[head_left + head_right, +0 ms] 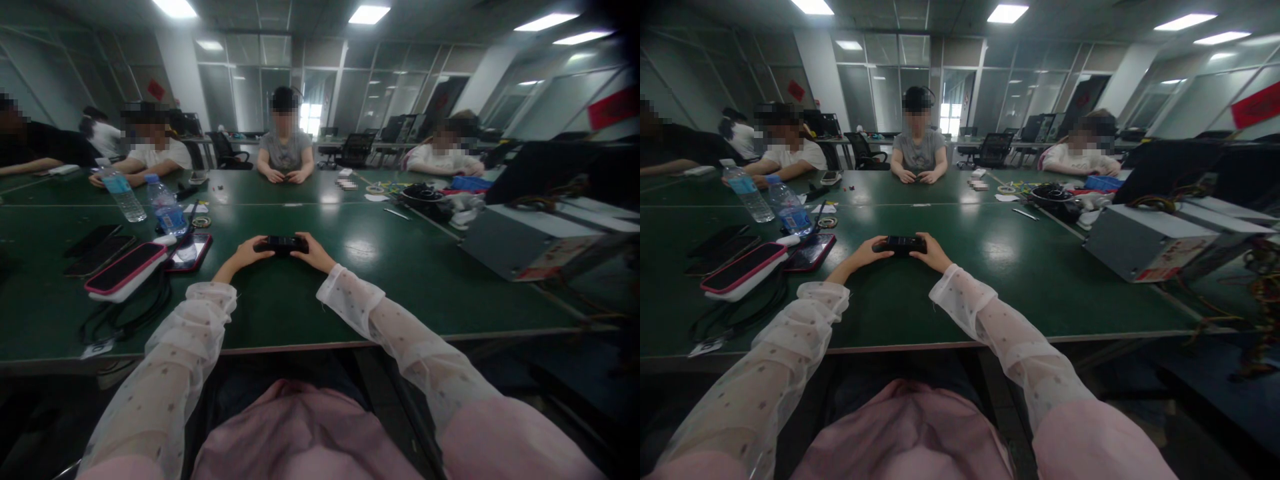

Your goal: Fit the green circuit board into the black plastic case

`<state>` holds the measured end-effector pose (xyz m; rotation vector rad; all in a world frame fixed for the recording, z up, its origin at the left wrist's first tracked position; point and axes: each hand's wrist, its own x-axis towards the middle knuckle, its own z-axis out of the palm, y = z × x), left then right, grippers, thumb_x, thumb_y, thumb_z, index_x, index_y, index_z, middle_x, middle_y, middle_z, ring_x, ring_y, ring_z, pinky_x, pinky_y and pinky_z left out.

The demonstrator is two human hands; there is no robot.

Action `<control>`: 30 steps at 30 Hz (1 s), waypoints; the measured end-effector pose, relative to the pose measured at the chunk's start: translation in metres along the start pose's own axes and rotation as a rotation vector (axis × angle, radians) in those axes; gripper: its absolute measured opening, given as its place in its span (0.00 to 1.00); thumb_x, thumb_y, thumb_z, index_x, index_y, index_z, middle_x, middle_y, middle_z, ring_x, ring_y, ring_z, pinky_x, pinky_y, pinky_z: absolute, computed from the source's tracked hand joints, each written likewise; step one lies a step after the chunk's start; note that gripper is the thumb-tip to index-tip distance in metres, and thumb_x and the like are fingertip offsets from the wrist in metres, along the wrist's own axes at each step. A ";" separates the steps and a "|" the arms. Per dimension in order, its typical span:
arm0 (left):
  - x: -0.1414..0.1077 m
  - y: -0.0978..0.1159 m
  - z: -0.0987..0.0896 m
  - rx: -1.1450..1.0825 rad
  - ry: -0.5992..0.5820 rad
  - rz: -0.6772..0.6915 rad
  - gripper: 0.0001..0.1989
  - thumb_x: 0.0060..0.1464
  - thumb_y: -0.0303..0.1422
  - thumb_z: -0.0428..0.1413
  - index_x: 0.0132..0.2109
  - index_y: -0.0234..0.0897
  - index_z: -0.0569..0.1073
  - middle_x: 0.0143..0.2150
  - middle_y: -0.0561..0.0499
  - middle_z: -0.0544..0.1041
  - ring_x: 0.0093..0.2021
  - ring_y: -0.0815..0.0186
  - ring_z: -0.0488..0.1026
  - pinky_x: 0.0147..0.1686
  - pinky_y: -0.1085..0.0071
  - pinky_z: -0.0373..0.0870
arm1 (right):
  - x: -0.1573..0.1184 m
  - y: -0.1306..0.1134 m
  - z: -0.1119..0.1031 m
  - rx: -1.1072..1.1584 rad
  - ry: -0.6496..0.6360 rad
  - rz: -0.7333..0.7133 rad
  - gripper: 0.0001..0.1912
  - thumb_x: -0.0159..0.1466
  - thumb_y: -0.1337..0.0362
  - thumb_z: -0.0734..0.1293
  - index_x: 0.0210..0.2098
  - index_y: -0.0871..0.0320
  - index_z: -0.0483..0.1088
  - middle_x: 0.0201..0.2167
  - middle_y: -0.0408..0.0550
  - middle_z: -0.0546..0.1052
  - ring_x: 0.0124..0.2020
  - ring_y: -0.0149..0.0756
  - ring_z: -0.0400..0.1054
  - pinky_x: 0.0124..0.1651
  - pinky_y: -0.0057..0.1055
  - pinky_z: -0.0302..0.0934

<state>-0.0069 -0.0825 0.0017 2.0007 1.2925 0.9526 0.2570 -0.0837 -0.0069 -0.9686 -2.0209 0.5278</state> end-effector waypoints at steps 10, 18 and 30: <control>0.003 -0.009 0.002 0.032 0.002 0.048 0.32 0.42 0.47 0.65 0.54 0.40 0.71 0.53 0.45 0.76 0.55 0.51 0.71 0.58 0.53 0.62 | 0.001 0.009 0.000 0.130 -0.018 0.000 0.25 0.57 0.58 0.71 0.53 0.54 0.65 0.48 0.50 0.72 0.51 0.42 0.68 0.53 0.44 0.65; 0.004 -0.012 0.003 0.151 0.010 0.085 0.34 0.43 0.49 0.64 0.55 0.40 0.69 0.53 0.44 0.76 0.54 0.52 0.71 0.56 0.55 0.63 | 0.001 0.005 -0.002 0.086 -0.036 -0.012 0.28 0.54 0.61 0.72 0.53 0.56 0.64 0.48 0.52 0.73 0.51 0.44 0.69 0.53 0.45 0.63; 0.003 -0.013 0.001 0.259 -0.030 0.075 0.37 0.41 0.50 0.64 0.57 0.42 0.68 0.56 0.46 0.74 0.57 0.52 0.70 0.57 0.57 0.63 | 0.003 0.012 -0.001 0.178 -0.001 0.049 0.30 0.49 0.60 0.75 0.49 0.55 0.66 0.46 0.49 0.73 0.50 0.44 0.69 0.57 0.47 0.61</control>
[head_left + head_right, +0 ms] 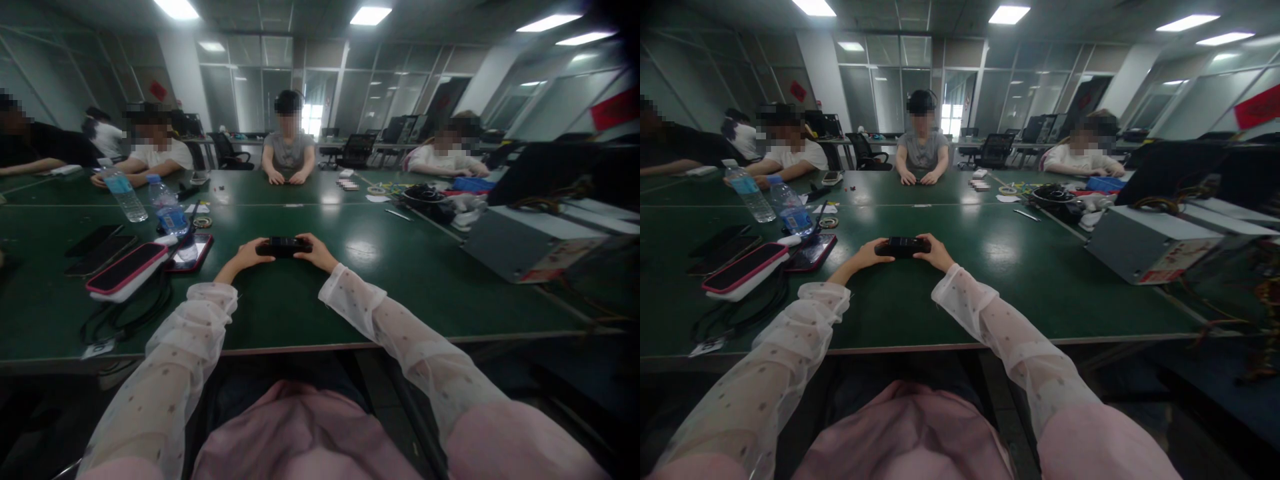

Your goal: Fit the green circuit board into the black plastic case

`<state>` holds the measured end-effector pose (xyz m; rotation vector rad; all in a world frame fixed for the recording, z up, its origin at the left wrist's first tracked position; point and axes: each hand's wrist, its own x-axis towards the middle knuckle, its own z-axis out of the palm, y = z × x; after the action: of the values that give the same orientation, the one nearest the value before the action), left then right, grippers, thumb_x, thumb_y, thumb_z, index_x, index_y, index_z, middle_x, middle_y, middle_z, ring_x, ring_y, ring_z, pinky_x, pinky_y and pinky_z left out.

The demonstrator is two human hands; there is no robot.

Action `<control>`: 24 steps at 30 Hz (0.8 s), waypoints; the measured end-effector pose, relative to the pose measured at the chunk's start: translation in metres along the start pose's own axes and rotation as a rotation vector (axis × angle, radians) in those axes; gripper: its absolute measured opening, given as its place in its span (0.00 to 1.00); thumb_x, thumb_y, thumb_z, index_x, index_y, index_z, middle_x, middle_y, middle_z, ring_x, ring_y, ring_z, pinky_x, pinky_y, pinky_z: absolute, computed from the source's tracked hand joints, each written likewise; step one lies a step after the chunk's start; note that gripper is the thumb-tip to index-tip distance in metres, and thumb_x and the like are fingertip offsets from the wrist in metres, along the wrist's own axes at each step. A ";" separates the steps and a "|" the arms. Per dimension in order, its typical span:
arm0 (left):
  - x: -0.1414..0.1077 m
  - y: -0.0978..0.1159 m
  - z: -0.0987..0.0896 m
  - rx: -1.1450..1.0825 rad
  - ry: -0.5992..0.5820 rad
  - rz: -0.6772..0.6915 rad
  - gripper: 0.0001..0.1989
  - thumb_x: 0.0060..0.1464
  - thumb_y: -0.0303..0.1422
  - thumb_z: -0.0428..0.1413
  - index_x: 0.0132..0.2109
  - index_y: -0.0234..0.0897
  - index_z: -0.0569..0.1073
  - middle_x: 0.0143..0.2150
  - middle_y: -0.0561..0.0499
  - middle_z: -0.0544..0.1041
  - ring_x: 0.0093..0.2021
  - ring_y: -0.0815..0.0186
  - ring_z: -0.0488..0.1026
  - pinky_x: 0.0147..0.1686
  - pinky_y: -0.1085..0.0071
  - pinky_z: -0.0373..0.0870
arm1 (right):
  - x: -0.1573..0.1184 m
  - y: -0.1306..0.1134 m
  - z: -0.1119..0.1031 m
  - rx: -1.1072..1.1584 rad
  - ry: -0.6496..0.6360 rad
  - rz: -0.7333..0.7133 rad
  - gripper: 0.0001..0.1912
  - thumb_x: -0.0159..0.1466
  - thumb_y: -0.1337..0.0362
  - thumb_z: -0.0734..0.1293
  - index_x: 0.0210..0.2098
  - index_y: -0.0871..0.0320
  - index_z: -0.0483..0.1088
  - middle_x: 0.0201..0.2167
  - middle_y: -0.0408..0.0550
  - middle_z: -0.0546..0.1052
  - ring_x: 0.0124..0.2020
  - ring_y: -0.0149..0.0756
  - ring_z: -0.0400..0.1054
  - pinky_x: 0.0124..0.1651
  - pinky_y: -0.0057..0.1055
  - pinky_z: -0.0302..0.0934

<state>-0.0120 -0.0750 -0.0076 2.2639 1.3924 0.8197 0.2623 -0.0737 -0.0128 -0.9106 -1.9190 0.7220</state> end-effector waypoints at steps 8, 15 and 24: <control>-0.001 0.004 0.001 -0.079 0.012 -0.009 0.36 0.41 0.49 0.64 0.57 0.42 0.69 0.55 0.46 0.74 0.56 0.52 0.70 0.58 0.56 0.63 | 0.003 0.011 0.001 0.112 0.025 0.018 0.30 0.49 0.58 0.76 0.49 0.54 0.65 0.47 0.49 0.73 0.51 0.43 0.69 0.55 0.46 0.62; -0.001 0.002 0.001 -0.129 0.023 -0.004 0.33 0.44 0.48 0.63 0.56 0.41 0.69 0.54 0.46 0.75 0.55 0.53 0.72 0.57 0.57 0.64 | 0.002 0.011 0.000 0.144 0.032 0.014 0.30 0.49 0.58 0.75 0.49 0.54 0.65 0.48 0.49 0.73 0.51 0.43 0.69 0.56 0.47 0.62; 0.001 -0.001 0.002 -0.192 0.019 0.002 0.31 0.43 0.47 0.64 0.54 0.40 0.71 0.53 0.45 0.76 0.53 0.54 0.73 0.56 0.57 0.65 | 0.007 -0.002 -0.015 0.234 0.229 0.010 0.31 0.49 0.55 0.75 0.48 0.55 0.63 0.45 0.50 0.72 0.48 0.43 0.68 0.51 0.43 0.65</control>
<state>-0.0109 -0.0734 -0.0099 2.1170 1.2621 0.9357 0.2729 -0.0675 -0.0014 -0.8193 -1.5934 0.7931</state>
